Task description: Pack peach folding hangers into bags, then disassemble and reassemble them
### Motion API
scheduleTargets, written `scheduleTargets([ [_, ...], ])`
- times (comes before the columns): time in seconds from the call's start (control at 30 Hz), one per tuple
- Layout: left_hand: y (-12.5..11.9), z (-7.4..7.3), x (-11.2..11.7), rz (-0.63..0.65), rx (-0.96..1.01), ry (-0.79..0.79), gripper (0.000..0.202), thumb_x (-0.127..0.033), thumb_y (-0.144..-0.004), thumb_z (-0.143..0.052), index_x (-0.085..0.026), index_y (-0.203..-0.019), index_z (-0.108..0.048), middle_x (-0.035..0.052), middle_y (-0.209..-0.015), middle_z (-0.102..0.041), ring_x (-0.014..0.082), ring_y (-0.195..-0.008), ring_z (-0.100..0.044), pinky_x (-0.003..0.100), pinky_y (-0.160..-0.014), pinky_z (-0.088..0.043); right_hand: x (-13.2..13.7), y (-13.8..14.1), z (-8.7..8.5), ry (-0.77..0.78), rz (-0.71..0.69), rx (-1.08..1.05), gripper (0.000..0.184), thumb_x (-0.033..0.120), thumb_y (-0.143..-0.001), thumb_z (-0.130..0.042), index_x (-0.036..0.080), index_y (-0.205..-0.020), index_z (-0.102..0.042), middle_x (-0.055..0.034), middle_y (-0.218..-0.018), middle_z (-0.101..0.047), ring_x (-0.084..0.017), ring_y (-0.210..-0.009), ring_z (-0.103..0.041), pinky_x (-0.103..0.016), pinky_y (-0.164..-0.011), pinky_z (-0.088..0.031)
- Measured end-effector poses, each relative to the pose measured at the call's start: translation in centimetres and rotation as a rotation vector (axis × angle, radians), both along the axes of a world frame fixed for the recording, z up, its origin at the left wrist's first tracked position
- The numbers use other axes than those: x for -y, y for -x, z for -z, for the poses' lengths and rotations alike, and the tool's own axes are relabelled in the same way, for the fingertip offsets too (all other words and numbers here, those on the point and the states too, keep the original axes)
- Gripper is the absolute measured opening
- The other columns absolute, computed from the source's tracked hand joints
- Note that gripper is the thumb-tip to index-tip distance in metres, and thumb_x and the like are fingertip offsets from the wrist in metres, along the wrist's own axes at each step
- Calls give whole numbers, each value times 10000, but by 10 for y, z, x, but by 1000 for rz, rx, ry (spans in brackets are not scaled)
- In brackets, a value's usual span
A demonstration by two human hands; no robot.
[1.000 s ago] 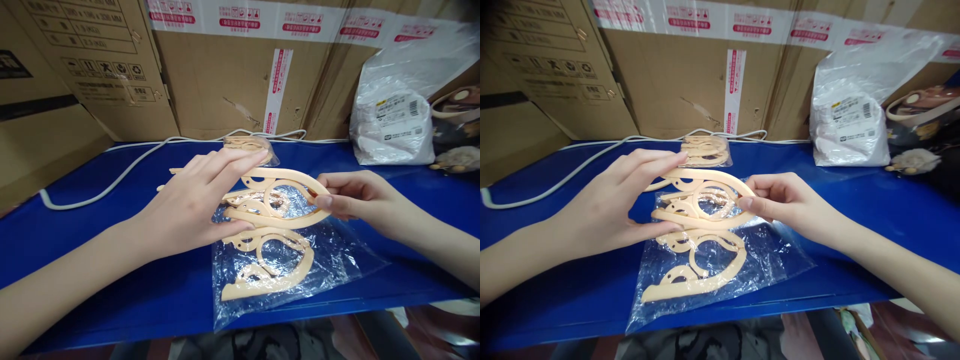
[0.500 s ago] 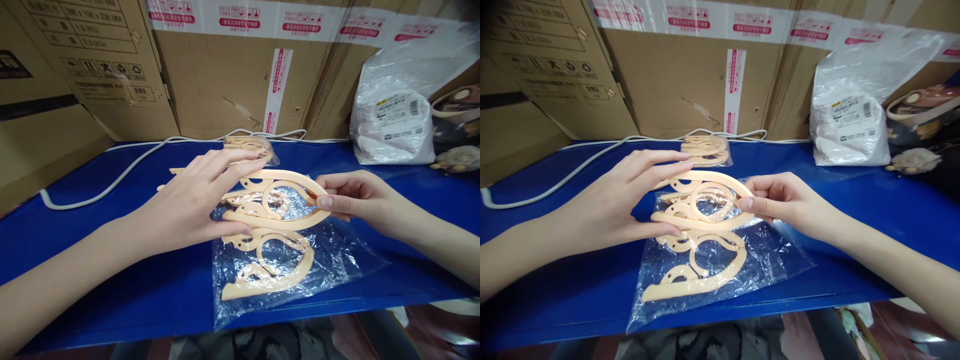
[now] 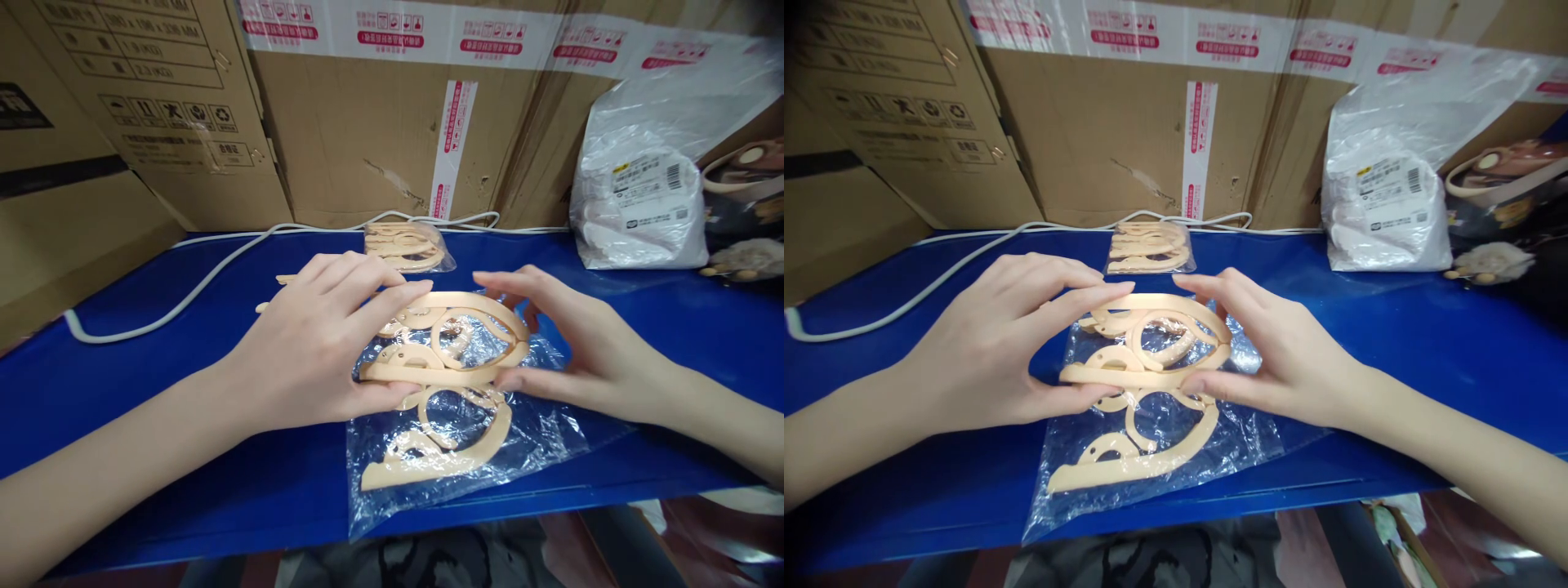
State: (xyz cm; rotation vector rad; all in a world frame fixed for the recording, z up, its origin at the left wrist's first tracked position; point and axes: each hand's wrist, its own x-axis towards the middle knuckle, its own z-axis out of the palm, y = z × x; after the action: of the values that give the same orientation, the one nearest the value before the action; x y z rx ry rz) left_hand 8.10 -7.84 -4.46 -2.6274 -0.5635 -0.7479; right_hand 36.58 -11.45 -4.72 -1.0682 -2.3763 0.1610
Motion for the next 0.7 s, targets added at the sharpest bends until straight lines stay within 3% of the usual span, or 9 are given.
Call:
scheduleTargets([
  [0.07, -3, 2, 4, 6, 13, -8, 613, -549, -864, -640, -159, -1323, -530, 149, -1129, -661, 336, -1062, -616, 478, -878, -480, 3, 3, 1, -102, -25, 61, 855, 535, -833, -714, 320, -1549, -301, -133, -1397, -550, -337, -1200, -596, -447, -896, -552],
  [0.13, -6, 5, 8, -6, 23, 6, 598, -530, -866, -632, -171, -1332, -525, 130, -1127, -660, 320, -1057, -617, 459, -881, -475, 6, 6, 1, -161, -49, 113, 900, 545, -837, -711, 330, -1571, -238, -145, -1458, -500, -352, -1313, -527, -480, -994, -517],
  [0.3, -11, 13, 16, -10, 52, 32, 561, -471, -844, -668, -155, -1294, -556, 126, -1121, -663, 313, -1068, -619, 434, -880, -478, 10, 13, 3, -245, -130, 202, 888, 515, -870, -691, 340, -1582, -190, -132, -1393, -581, -336, -1236, -593, -491, -961, -533],
  [0.43, -12, 12, 17, 4, 78, 107, 623, -512, -836, -685, -181, -1344, -543, 124, -1163, -662, 323, -1095, -616, 472, -927, -480, 11, 16, 2, -210, -124, 180, 771, 460, -872, -698, 345, -1506, -276, -133, -1358, -595, -338, -1208, -607, -507, -928, -553],
  [0.5, -10, 8, 15, 30, 38, 227, 784, -588, -834, -682, -220, -1477, -425, 138, -1344, -593, 338, -1243, -556, 501, -1012, -462, 11, 13, -1, -157, -106, 134, 650, 458, -871, -692, 350, -1415, -353, -119, -1338, -601, -340, -1217, -601, -529, -960, -546],
  [0.6, 0, -1, 11, 46, -84, 419, 1059, -678, -801, -682, -282, -1614, -131, 132, -1643, -272, 358, -1487, -313, 524, -1105, -431, 9, -1, -11, -104, -27, 82, 489, 470, -881, -666, 350, -1285, -418, -85, -1353, -582, -331, -1223, -596, -557, -1030, -513],
  [0.63, 5, -4, 10, 35, -131, 462, 1120, -694, -785, -689, -298, -1624, -61, 119, -1677, -191, 372, -1514, -256, 532, -1104, -439, 7, -8, -15, -94, 12, 81, 477, 482, -871, -669, 341, -1259, -430, -83, -1372, -562, -333, -1222, -593, -556, -1021, -520],
  [0.7, 15, -7, 6, -3, -231, 520, 1204, -726, -739, -709, -330, -1623, 5, 106, -1684, -183, 406, -1508, -263, 535, -1065, -481, 1, -26, -23, -88, 93, 127, 469, 478, -858, -670, 311, -1240, -453, -98, -1365, -551, -345, -1221, -585, -524, -937, -568],
])
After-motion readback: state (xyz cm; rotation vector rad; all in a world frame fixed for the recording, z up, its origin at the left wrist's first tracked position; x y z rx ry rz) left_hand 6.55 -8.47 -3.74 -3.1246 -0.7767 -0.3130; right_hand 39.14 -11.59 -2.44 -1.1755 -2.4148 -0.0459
